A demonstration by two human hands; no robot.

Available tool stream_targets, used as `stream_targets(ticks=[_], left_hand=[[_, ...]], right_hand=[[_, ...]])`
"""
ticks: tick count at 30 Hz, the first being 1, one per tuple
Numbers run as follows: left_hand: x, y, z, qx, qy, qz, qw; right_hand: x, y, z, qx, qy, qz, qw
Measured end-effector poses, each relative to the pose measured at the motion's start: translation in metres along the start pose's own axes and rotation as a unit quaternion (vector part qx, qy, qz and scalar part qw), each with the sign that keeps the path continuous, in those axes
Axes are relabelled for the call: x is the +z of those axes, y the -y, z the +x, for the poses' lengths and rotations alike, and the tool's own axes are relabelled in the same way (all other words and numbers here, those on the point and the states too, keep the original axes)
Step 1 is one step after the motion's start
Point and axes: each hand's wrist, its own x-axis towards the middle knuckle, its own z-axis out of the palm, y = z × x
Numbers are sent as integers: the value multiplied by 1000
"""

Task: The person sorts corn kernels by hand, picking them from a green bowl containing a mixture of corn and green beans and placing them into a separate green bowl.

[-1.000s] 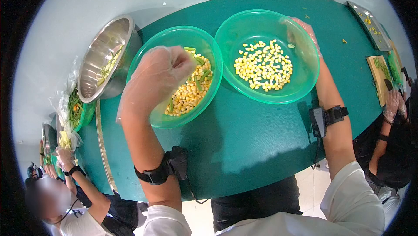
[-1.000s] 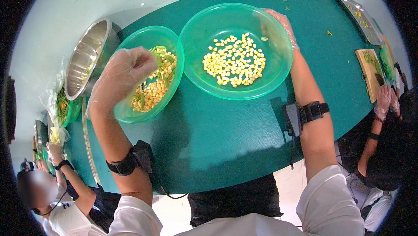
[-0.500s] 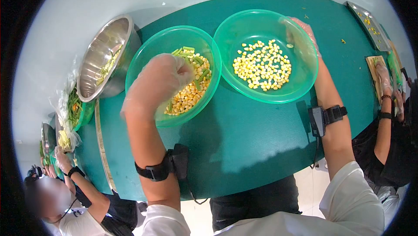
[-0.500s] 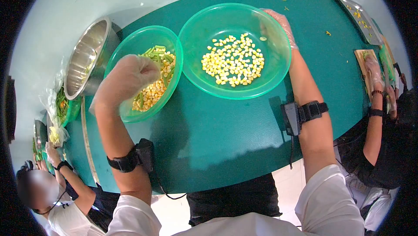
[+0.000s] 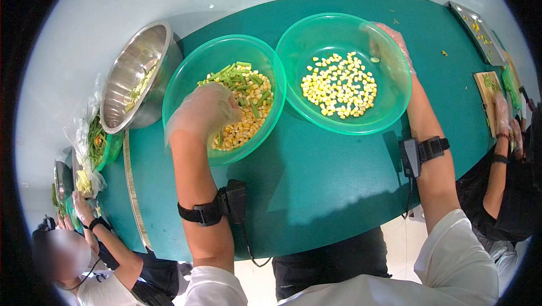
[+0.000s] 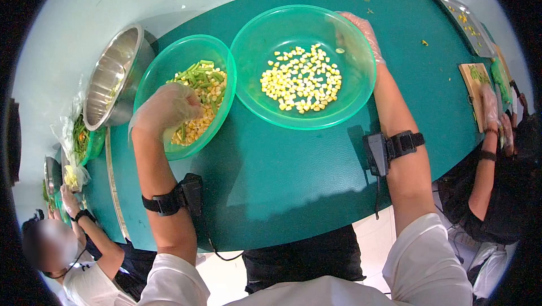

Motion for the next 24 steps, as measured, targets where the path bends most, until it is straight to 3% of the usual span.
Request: stream_targets(ticks=[8,11,14,17,20,23,24], left_hand=[[0,-8,2,-15,2,62,998],[-1,-3,1,19,-67,63,996],[-19,-19,-11,20,-98,-58,993],[-27,-37,-13,168,-114,-162,966],[-19,-57,-11,247,-142,-278,917],[-5,-62,-3,287,-247,-294,878],[-6,-60,-3,273,-259,-271,886]], right_hand=[[3,1,-1,18,-17,15,1000],[4,2,-2,12,-18,11,1000],[3,0,-2,5,-16,-3,1000],[2,-1,-2,-3,-9,-16,1000],[4,4,-3,-5,-17,-13,1000],[9,5,-4,-13,-20,-16,1000],[8,4,-4,-19,-12,-16,1000]])
